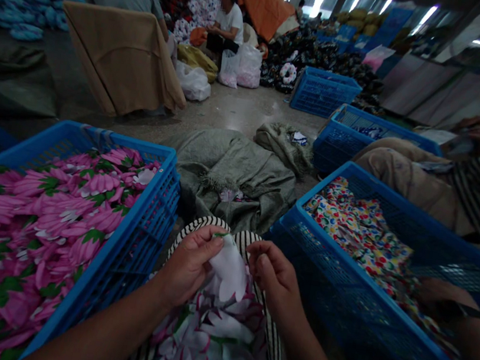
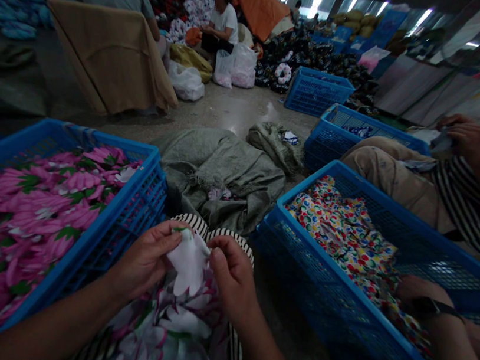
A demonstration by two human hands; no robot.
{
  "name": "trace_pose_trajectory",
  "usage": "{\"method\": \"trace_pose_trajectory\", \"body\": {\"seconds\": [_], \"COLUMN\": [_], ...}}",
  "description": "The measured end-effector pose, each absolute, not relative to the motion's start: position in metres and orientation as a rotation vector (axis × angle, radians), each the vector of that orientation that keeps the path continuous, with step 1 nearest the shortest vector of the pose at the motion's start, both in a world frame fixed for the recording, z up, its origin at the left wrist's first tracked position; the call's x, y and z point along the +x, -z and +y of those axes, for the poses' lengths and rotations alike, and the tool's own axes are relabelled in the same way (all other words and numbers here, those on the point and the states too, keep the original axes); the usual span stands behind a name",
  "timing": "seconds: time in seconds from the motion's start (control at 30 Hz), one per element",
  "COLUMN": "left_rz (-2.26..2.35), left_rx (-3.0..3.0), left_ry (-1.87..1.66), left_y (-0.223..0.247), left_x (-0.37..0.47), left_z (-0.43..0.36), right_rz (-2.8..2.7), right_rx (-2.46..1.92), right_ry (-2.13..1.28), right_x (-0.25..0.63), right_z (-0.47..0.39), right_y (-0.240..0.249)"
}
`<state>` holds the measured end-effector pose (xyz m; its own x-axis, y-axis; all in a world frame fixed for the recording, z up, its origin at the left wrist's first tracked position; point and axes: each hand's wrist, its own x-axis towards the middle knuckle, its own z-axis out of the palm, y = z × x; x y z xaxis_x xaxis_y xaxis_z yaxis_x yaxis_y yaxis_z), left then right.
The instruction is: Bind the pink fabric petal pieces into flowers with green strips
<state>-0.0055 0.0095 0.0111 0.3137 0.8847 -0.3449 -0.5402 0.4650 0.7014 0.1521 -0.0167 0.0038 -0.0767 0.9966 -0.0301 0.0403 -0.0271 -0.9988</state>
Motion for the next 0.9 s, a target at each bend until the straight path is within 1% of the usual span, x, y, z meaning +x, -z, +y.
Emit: {"method": "trace_pose_trajectory", "body": {"seconds": [0.17, 0.27, 0.37, 0.43, 0.57, 0.67, 0.8, 0.9], "left_rz": [0.841, 0.868, 0.875, 0.864, 0.900, 0.942, 0.977, 0.960], "left_rx": [0.747, 0.937, 1.070, 1.043, 0.971, 1.010, 1.245, 1.506], "left_ry": [-1.059, -1.047, -0.983, -0.956, -0.954, -0.949, -1.006, -1.009], "left_y": [-0.006, -0.008, -0.011, -0.012, -0.008, -0.007, -0.013, -0.023], "left_x": [-0.006, -0.007, -0.006, -0.006, -0.006, -0.007, -0.010, -0.010], "left_z": [0.009, 0.008, 0.008, 0.007, 0.008, 0.009, 0.010, 0.008], "right_rz": [-1.500, -1.479, -1.371, -1.330, -1.283, -1.117, -0.932, -0.982], "right_rx": [-1.242, -1.230, -1.222, -1.245, -1.290, -1.274, -1.194, -1.156], "right_ry": [-1.017, -0.960, -1.037, -1.088, -1.010, -1.015, -1.115, -1.232], "right_x": [0.148, 0.147, 0.143, 0.140, 0.139, 0.144, 0.146, 0.138], "right_z": [-0.020, -0.018, -0.014, -0.012, -0.008, -0.004, -0.002, -0.007], "right_y": [-0.008, -0.006, -0.002, -0.001, -0.001, 0.000, 0.001, -0.002]}}
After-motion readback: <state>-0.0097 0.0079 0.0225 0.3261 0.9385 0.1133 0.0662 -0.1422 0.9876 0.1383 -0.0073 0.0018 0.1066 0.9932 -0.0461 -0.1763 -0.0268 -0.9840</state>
